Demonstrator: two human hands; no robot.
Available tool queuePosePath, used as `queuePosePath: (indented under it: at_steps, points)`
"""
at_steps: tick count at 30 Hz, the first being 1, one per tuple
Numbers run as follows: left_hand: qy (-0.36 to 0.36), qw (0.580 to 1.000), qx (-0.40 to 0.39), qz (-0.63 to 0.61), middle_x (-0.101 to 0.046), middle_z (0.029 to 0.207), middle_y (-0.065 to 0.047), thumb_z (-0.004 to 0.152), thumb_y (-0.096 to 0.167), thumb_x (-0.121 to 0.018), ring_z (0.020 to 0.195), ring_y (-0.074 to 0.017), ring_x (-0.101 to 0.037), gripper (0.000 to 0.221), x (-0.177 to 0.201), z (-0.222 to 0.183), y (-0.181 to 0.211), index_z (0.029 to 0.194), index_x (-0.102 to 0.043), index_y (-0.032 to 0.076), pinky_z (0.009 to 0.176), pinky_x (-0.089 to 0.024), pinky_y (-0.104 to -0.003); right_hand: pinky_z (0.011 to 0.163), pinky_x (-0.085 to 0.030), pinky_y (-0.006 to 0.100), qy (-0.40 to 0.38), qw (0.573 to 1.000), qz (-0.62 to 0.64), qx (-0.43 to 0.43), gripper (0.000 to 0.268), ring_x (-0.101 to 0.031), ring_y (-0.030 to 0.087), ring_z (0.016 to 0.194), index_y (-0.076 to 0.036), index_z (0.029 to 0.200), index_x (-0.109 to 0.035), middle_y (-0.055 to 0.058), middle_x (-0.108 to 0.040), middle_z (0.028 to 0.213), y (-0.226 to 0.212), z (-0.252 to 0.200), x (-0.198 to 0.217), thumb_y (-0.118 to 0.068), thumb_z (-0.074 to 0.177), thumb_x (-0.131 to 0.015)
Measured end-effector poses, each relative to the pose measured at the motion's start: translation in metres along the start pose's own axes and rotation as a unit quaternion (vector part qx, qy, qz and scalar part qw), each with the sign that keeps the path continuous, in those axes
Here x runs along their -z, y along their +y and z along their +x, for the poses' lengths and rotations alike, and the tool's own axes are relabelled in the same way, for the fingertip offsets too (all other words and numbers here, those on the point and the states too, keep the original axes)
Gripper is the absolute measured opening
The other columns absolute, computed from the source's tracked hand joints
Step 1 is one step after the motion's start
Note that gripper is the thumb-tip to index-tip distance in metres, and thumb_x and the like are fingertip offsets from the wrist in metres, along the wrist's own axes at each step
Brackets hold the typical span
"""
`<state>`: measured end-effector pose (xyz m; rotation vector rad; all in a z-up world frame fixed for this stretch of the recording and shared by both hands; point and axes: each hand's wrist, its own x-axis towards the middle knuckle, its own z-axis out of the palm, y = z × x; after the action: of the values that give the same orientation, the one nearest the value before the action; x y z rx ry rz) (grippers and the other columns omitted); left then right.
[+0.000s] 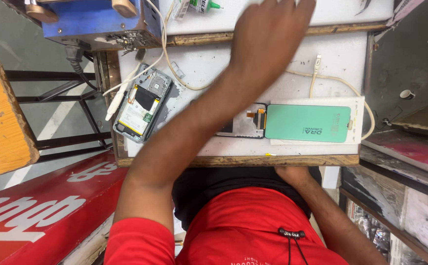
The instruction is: The person assembles a smartphone by placing the battery into the chassis, applying adhesive along the frame, and attaching a new screen. They then connect the ribbon cable, press the screen into place, and test the device by powering it on.
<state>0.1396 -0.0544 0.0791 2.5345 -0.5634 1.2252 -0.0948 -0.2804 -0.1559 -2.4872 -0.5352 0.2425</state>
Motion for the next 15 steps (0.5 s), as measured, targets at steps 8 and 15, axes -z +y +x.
queuePosePath:
  at_steps: [8,15]
  points:
    - [-0.200,0.912,0.166,-0.316,-0.070,0.094,-0.011,0.100,0.011,-0.065,0.085,-0.0298,-0.069,0.009,0.132,-0.106,0.032,0.106,-0.066,0.004,0.076,-0.056,-0.040,0.105,-0.049,0.051,0.037,0.990,0.132,0.026,0.038,-0.061,0.039,0.125,-0.006,0.135,-0.061,0.020,-0.065,0.132,0.004,0.006,0.001,-0.017,0.099,-0.064]
    - [-0.510,0.660,0.151,-0.531,-0.071,0.079,-0.010,0.100,0.039,-0.065,0.075,-0.0290,-0.071,0.028,0.161,-0.169,0.067,0.091,-0.069,0.012,0.067,-0.054,-0.043,0.104,-0.058,0.040,-0.338,0.911,0.162,-0.170,0.031,-0.075,0.025,0.118,-0.022,0.131,-0.069,0.008,-0.076,0.131,-0.055,-0.003,0.066,-0.024,0.101,-0.064]
